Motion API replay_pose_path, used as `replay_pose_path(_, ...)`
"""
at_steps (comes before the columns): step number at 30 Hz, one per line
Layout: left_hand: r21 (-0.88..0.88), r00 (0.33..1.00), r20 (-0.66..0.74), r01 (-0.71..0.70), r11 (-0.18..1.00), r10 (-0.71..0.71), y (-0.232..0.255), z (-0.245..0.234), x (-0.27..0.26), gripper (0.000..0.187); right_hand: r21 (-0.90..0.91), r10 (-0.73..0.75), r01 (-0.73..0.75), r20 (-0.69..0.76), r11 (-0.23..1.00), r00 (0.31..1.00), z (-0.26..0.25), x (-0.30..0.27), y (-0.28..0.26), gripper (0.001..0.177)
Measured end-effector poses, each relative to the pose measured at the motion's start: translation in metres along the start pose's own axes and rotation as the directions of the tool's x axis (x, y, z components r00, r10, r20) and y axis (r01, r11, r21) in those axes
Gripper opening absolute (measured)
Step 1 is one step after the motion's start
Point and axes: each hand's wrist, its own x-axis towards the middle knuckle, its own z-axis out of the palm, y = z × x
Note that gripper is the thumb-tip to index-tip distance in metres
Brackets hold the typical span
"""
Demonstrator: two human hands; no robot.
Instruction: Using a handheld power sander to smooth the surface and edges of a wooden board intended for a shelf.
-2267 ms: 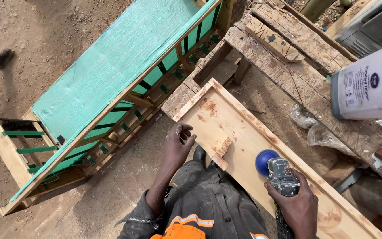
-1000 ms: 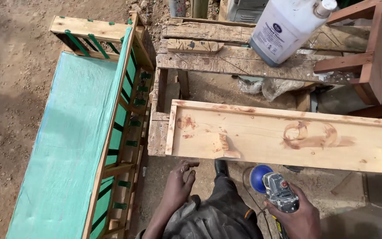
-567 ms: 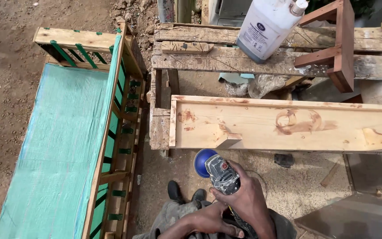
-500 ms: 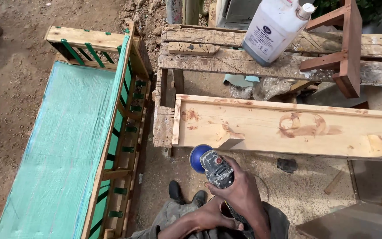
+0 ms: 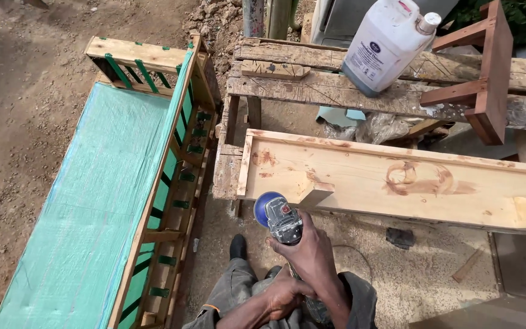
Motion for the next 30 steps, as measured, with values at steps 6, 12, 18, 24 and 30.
replay_pose_path(6,0.127,0.998,-0.003,0.064,0.990,-0.064,0.021,-0.021,0.010,0.060,0.156,0.034,-0.034,0.006,0.987,0.999,-0.002,0.001,-0.010,0.098)
replay_pose_path(12,0.327,0.992,0.046,0.099,0.940,-0.121,0.060,-0.025,0.011,0.054,0.253,0.183,-0.203,0.098,0.946,0.978,-0.005,0.013,-0.039,0.100)
replay_pose_path(18,0.595,0.932,0.109,0.218,0.773,-0.347,0.080,-0.044,0.028,0.087,0.177,0.298,-0.291,-0.017,0.940,0.954,0.003,0.024,-0.060,0.090)
replay_pose_path(24,0.601,0.932,0.105,0.219,0.768,-0.347,0.085,-0.055,0.036,0.027,0.162,0.372,-0.363,-0.029,0.918,0.928,0.001,0.028,-0.085,0.084)
replay_pose_path(30,0.629,0.875,0.154,0.270,0.729,-0.458,0.113,-0.052,0.028,0.042,0.127,0.402,-0.398,-0.005,0.909,0.916,0.006,0.037,-0.090,0.084)
